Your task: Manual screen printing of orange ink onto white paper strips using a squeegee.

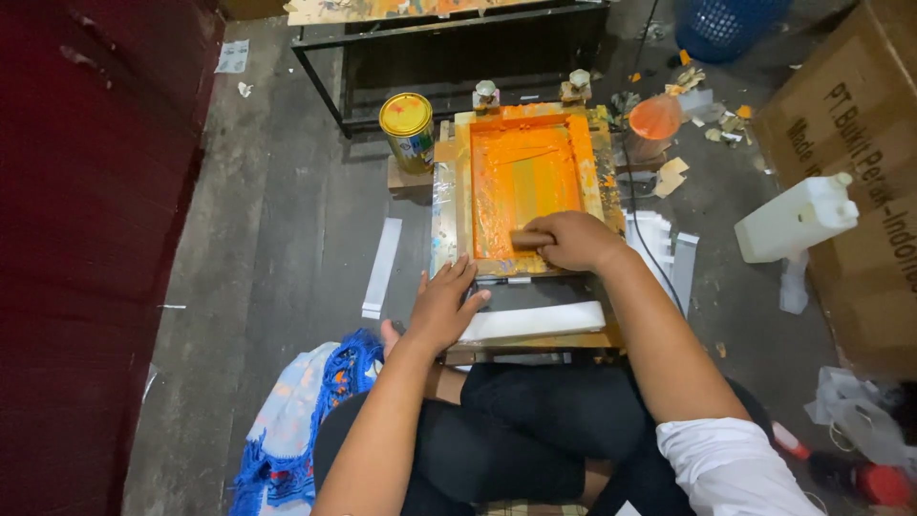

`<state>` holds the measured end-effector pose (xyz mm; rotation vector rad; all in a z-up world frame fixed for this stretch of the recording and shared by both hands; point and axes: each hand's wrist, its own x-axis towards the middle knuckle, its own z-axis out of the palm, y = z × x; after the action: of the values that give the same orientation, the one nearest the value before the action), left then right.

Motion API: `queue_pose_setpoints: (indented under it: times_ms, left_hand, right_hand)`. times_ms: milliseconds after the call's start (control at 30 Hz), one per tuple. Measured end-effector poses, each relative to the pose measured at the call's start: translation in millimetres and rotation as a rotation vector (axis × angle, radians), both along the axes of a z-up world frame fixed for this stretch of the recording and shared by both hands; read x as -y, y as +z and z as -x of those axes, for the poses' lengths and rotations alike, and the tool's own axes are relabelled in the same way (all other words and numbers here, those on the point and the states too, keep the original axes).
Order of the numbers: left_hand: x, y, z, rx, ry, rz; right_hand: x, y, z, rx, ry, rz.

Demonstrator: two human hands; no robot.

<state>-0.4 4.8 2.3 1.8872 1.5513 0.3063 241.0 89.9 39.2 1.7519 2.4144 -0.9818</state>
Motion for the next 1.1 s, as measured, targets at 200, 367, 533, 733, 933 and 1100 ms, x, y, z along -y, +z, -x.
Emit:
queue_pose_setpoints:
  times_ms: [200,367,533,733,933,1100]
  left_hand:
    - [6,-3,0,-0.021,-0.007,-0.008]
    - [2,3,-2,-0.012,-0.007,-0.017]
    - [-10,1,-4,-0.018,-0.012,-0.019]
    - [-15,3,-2,0.021,0.001,0.001]
    - [-13,-2,-1,0.042,0.009,-0.024]
    - [-7,-1,1,0.054,0.006,-0.008]
  right_hand:
    - [8,0,-2,-0.041,-0.072,-0.007]
    - [-18,-39,-16,-0.103,-0.094,-0.211]
    - [-38,-70,-24,-0.134,-0.033,-0.424]
    - [-50,-72,-14,-0.045,0.007,-0.425]
    - [-45,-67,-9,0.017,0.001,-0.294]
    - [-23,-46,0,0.003,-0.006,-0.164]
